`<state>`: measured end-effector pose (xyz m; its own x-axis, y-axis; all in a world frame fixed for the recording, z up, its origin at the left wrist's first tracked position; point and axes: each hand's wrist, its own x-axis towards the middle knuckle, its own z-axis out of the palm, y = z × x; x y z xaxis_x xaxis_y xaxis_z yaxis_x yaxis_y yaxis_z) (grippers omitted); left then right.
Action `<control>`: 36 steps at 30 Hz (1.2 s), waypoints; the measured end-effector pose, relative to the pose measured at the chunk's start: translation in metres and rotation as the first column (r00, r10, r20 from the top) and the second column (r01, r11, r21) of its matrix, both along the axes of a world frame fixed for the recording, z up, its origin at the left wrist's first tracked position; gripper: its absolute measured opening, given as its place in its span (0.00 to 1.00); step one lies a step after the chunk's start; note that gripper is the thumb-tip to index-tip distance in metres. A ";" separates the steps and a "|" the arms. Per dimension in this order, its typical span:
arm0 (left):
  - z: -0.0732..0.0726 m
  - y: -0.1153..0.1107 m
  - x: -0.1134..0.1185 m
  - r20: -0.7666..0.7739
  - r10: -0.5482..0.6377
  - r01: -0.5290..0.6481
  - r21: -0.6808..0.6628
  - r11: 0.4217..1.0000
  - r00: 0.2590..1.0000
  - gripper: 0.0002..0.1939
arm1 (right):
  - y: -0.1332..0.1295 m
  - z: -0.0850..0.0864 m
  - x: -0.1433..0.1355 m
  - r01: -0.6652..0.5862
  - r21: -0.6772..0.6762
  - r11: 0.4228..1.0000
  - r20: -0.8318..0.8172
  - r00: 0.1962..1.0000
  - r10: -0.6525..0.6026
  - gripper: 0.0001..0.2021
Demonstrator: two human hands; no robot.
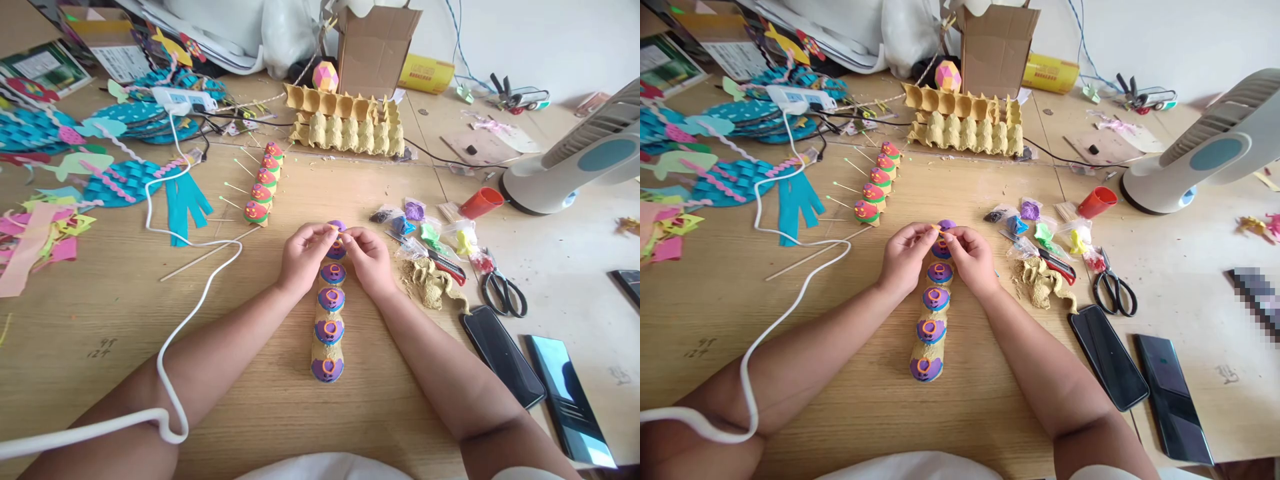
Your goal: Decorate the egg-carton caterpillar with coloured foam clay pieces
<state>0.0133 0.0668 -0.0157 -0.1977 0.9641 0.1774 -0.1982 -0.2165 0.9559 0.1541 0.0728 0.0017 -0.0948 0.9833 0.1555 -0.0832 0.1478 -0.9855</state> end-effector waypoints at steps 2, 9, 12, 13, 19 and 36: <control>0.000 0.000 0.000 0.004 0.006 -0.006 -0.002 1.000 1.000 0.18 | 0.000 0.000 0.001 0.007 -0.007 1.000 0.015 1.000 -0.007 0.23; -0.001 0.001 0.000 0.012 0.002 -0.002 0.004 1.000 1.000 0.16 | -0.002 0.002 0.003 0.023 0.057 0.998 0.134 0.991 -0.030 0.27; 0.001 0.001 0.000 -0.016 0.028 -0.028 -0.009 1.000 0.999 0.17 | 0.000 -0.002 0.003 0.042 0.059 0.997 0.115 0.992 -0.049 0.28; 0.002 0.001 0.000 -0.026 0.041 -0.041 -0.006 0.999 0.999 0.17 | 0.000 -0.004 0.004 0.061 0.069 0.996 0.113 0.991 -0.068 0.28; -0.001 0.000 -0.002 -0.207 0.098 -0.085 0.068 0.994 0.973 0.25 | 0.006 -0.011 0.003 0.153 0.102 0.983 0.051 0.986 -0.159 0.19; -0.002 -0.007 -0.004 -0.546 0.130 -0.078 0.117 0.990 0.827 0.29 | 0.005 -0.011 0.000 0.093 -0.004 0.996 -0.005 0.996 -0.093 0.16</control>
<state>0.0089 0.0599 -0.0172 -0.1400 0.9192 0.3679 0.3846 -0.2919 0.8757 0.1541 0.0780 -0.0093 -0.0023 0.9884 0.1515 -0.0742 0.1509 -0.9858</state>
